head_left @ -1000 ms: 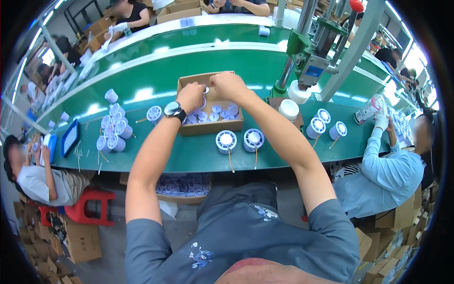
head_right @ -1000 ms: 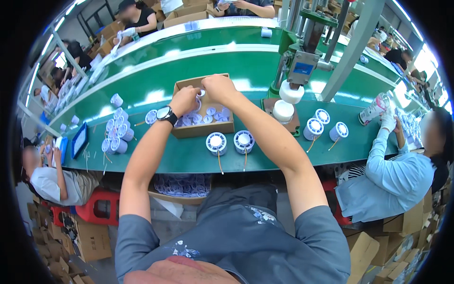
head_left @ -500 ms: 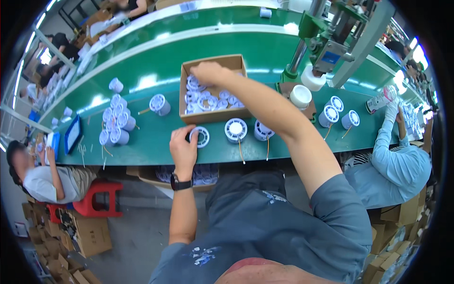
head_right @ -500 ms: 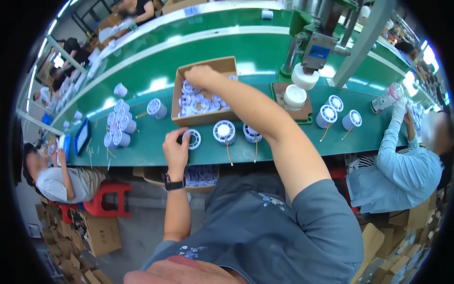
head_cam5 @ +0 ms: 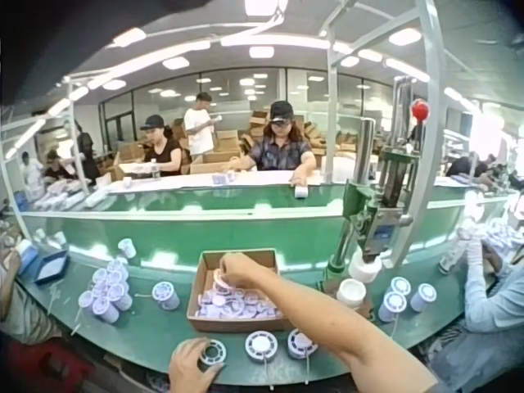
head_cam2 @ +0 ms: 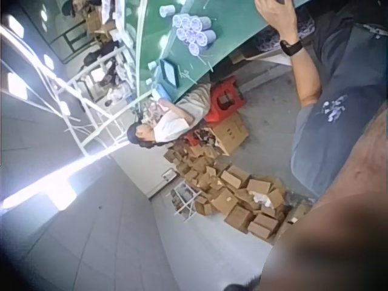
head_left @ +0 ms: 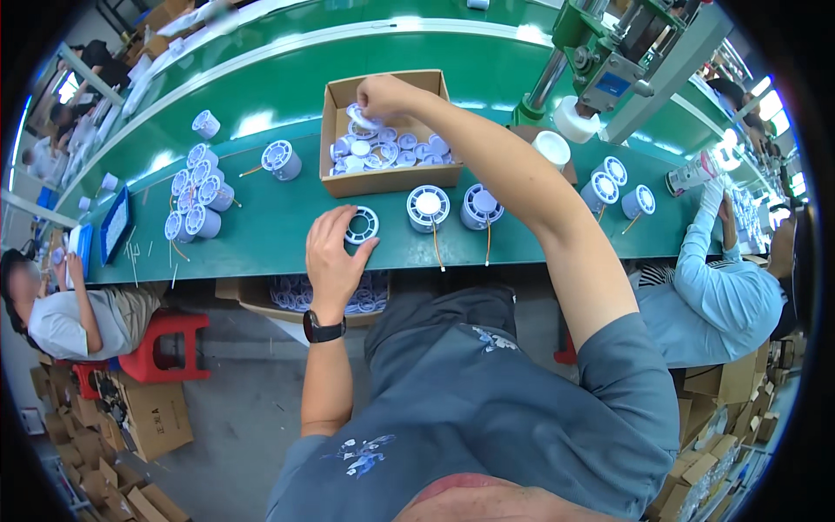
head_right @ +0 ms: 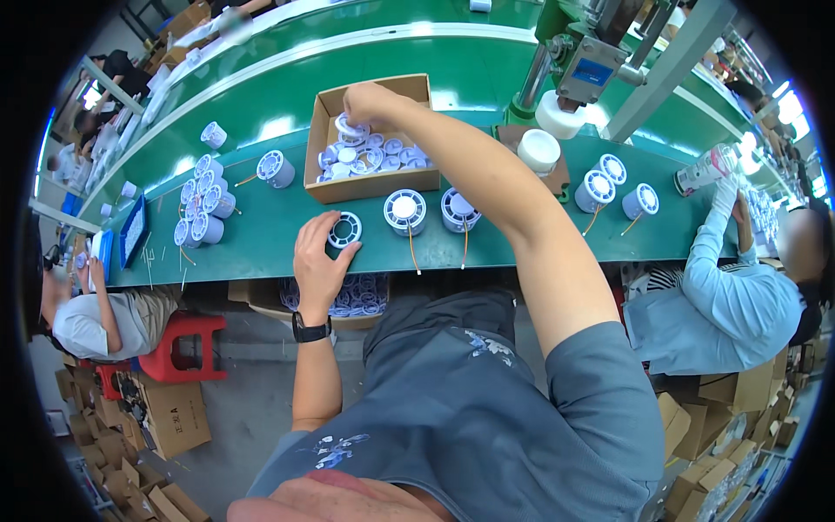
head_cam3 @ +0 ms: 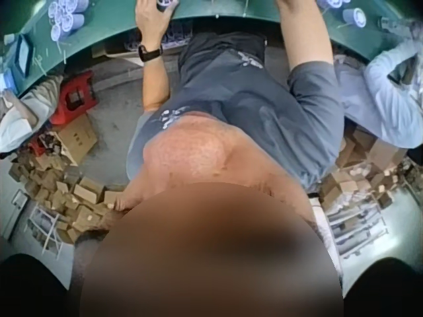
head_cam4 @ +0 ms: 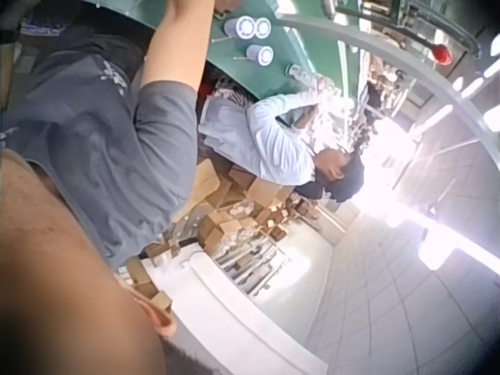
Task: Manually assembling electronic components by placing parts onto bases and using a press machine.
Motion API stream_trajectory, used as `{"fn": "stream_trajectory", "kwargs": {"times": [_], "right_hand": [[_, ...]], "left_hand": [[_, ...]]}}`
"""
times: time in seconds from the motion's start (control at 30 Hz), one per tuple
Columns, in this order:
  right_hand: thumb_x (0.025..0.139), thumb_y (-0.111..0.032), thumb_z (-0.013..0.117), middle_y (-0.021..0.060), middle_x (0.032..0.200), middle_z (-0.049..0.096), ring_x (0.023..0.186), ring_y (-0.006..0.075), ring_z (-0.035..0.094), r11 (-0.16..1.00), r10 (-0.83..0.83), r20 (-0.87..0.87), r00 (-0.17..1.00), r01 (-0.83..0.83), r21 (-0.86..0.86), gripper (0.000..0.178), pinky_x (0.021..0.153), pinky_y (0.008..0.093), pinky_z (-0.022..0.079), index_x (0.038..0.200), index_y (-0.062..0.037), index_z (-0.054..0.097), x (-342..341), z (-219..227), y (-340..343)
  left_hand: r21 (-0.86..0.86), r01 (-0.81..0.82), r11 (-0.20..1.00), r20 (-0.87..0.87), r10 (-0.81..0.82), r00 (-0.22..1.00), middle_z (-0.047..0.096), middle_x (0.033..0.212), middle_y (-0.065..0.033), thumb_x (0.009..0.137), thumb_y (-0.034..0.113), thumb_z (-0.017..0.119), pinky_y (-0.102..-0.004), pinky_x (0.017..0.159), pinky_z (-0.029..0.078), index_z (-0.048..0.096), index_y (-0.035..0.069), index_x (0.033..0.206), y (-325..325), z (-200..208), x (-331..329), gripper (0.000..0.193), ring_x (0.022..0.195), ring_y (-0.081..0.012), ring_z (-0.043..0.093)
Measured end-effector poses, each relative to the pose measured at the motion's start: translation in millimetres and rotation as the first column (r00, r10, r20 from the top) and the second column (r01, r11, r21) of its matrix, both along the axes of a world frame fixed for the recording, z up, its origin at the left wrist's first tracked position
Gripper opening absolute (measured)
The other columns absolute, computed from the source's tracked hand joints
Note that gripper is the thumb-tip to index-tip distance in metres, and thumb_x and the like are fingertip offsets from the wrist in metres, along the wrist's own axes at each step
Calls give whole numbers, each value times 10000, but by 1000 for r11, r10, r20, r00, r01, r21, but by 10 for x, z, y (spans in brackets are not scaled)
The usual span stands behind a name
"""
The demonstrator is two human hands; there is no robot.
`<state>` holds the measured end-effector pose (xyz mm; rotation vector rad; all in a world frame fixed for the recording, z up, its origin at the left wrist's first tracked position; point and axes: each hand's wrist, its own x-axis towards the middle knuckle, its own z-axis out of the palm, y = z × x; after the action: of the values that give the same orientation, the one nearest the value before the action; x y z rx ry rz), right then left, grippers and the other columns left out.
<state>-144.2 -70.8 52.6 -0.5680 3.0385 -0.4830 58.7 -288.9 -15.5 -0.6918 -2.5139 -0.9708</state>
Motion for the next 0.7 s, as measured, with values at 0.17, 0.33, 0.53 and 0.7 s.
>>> {"fn": "stream_trajectory", "kwargs": {"times": [0.17,0.33,0.53,0.7], "right_hand": [[749,-224,811,100,791,686,724,197,665,929,-25,175,984,88,-359,283,633,320,519,882,-16,675,265,88,251],[777,-219,798,81,759,680,672,148,639,921,-21,-91,996,-17,-390,283,599,289,506,934,-4,702,491,103,389],[873,-164,707,99,867,697,724,120,626,846,-170,-198,965,40,-531,227,656,259,500,1032,-3,715,1537,296,776],[862,-59,676,76,882,675,777,141,633,578,-406,17,914,271,-770,255,684,286,496,1113,-13,684,2801,-56,1049]], "left_hand": [[-4,-45,999,-33,45,998,644,1166,-126,701,168,825,-416,954,456,649,35,1148,34,-35,58,498,1108,-324,569],[-51,-89,995,-82,85,993,642,1150,-115,693,209,834,-415,946,447,649,49,1151,46,-26,1,519,1100,-313,565],[-25,-87,996,-79,85,993,642,1165,-135,712,163,828,-402,943,465,637,23,1171,86,-31,25,516,1088,-324,578],[438,-66,897,227,-39,973,633,1178,-149,735,154,816,-399,950,463,616,4,1207,181,107,105,533,1091,-324,579]]}}
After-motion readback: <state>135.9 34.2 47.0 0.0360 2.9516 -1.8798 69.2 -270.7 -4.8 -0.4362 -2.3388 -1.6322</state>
